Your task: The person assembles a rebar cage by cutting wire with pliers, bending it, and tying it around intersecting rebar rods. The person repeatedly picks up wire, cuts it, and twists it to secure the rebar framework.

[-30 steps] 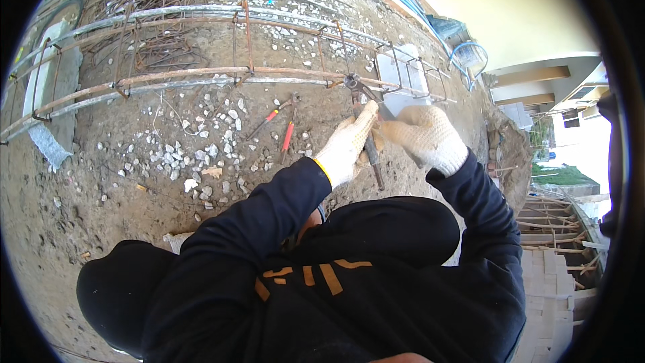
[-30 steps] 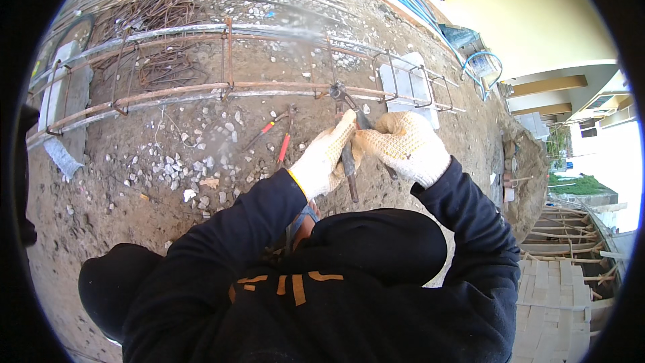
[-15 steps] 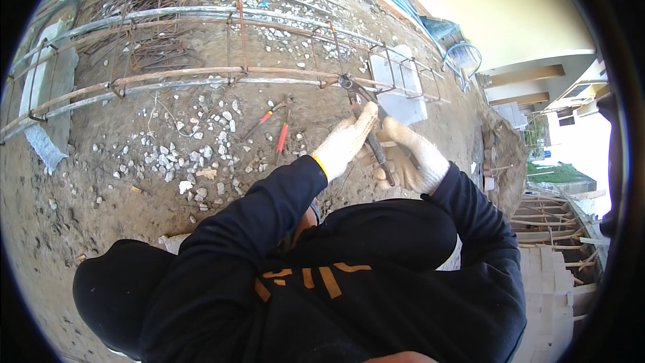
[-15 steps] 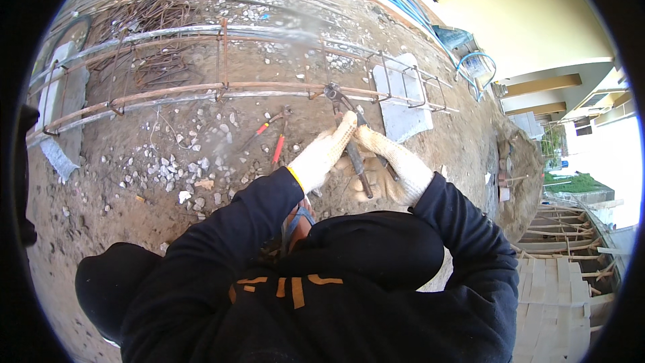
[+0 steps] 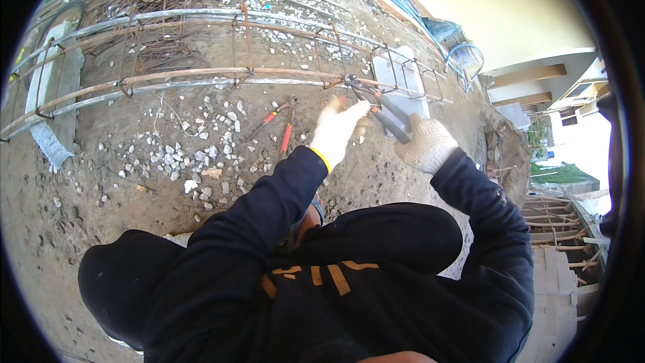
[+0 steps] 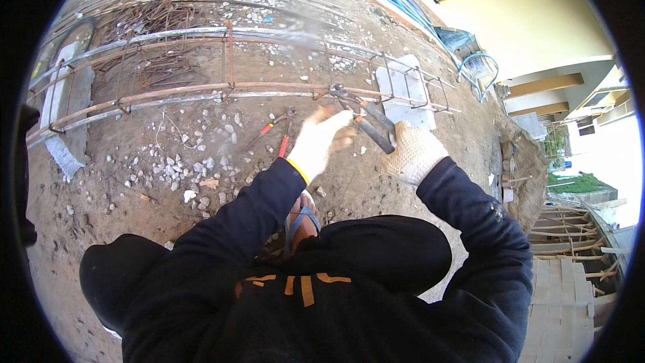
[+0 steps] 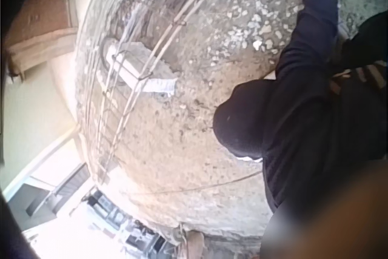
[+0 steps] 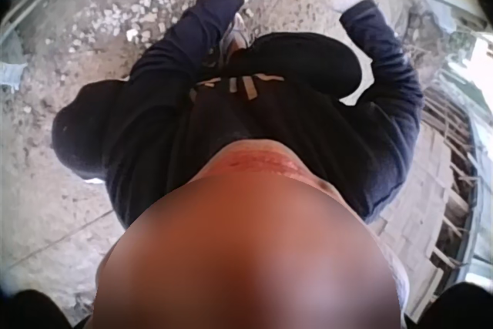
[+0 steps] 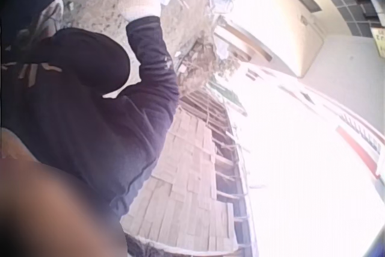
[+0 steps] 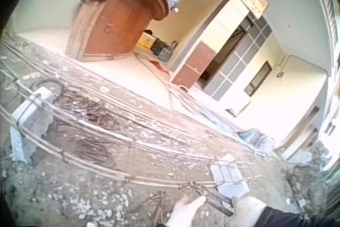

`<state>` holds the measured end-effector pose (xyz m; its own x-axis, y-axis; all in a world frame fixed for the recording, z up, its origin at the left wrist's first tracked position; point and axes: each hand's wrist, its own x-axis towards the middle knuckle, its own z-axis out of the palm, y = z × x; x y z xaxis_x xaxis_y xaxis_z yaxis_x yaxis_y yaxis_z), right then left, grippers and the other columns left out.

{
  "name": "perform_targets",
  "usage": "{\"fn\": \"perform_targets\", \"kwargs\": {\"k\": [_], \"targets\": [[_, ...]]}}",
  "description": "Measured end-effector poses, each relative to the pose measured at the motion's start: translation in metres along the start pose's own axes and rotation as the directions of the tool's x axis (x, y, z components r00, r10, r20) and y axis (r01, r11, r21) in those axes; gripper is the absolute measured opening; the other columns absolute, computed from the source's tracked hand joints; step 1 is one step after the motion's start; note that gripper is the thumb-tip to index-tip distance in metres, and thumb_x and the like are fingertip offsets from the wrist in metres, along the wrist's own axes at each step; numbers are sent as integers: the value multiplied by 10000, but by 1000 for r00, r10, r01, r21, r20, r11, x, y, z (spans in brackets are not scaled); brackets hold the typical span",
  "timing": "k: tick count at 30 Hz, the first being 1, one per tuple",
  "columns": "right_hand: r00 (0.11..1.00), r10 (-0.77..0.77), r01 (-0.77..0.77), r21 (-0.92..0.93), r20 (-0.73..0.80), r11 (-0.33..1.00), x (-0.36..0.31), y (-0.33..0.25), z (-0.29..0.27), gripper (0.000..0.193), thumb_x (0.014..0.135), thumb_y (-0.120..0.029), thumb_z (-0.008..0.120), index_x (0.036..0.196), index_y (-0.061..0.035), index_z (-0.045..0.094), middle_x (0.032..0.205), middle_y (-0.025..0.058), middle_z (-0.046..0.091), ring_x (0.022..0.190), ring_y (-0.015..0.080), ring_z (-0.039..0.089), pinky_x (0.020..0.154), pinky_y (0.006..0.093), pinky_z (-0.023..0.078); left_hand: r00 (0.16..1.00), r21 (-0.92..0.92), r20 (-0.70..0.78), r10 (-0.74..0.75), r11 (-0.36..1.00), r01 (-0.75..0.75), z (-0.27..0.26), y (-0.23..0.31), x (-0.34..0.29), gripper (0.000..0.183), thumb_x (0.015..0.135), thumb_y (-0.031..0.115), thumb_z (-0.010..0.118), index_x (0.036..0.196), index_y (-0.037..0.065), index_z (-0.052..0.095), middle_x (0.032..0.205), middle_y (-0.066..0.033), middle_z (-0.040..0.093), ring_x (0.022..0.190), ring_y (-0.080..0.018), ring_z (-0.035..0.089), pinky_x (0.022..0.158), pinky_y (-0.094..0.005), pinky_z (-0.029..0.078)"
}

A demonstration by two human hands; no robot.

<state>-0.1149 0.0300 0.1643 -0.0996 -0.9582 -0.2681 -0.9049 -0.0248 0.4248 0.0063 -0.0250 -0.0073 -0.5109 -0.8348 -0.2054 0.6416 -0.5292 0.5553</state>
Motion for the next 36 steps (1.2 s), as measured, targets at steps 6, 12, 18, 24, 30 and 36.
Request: {"fn": "perform_targets", "kwargs": {"k": [6,12,18,24,30,36], "targets": [[997,76,-76,-52,-2,996,-6,-38,-30,418,800,-279,694,1034,43,568,798,230,679,764,396,695,711,456,558,911,-578,324,-255,708,404,57,6,18,343,976,380,634,1156,88,657,1087,-93,679,1018,-241,637,884,-399,521],[783,-87,-431,639,615,637,2,-23,-72,456,863,-244,741,1210,12,592,1027,156,684,921,208,670,748,381,530,950,-702,66,-305,662,262,85,-5,28,134,900,229,658,920,110,600,829,-44,627,765,-192,605,737,-330,525],[701,-64,-659,679,710,324,3,37,17,226,887,-232,679,982,-34,624,738,103,657,576,265,601,573,403,503,938,-742,67,-341,611,275,81,-8,18,144,854,165,677,857,126,538,781,-23,549,732,-192,579,689,-359,525],[987,137,-131,-77,82,988,-2,7,-3,354,840,-292,664,984,26,607,803,287,675,784,402,704,683,467,552,923,-823,132,-361,479,305,92,-6,30,234,899,292,746,904,125,582,792,-13,580,706,-201,602,710,-374,538],[815,-113,-575,817,568,-45,-3,14,-19,479,895,-457,708,1121,-45,620,728,143,651,517,182,588,463,318,468,932,-870,295,-211,344,353,83,-15,30,201,874,214,706,790,143,537,725,-28,576,605,-198,565,643,-392,526],[753,117,-590,587,647,554,-1,31,25,322,854,-360,707,975,-64,672,757,156,691,524,221,609,502,343,484,962,-779,161,-220,570,261,77,-19,29,200,865,245,740,825,129,582,755,-24,572,664,-185,562,672,-391,518]]}}
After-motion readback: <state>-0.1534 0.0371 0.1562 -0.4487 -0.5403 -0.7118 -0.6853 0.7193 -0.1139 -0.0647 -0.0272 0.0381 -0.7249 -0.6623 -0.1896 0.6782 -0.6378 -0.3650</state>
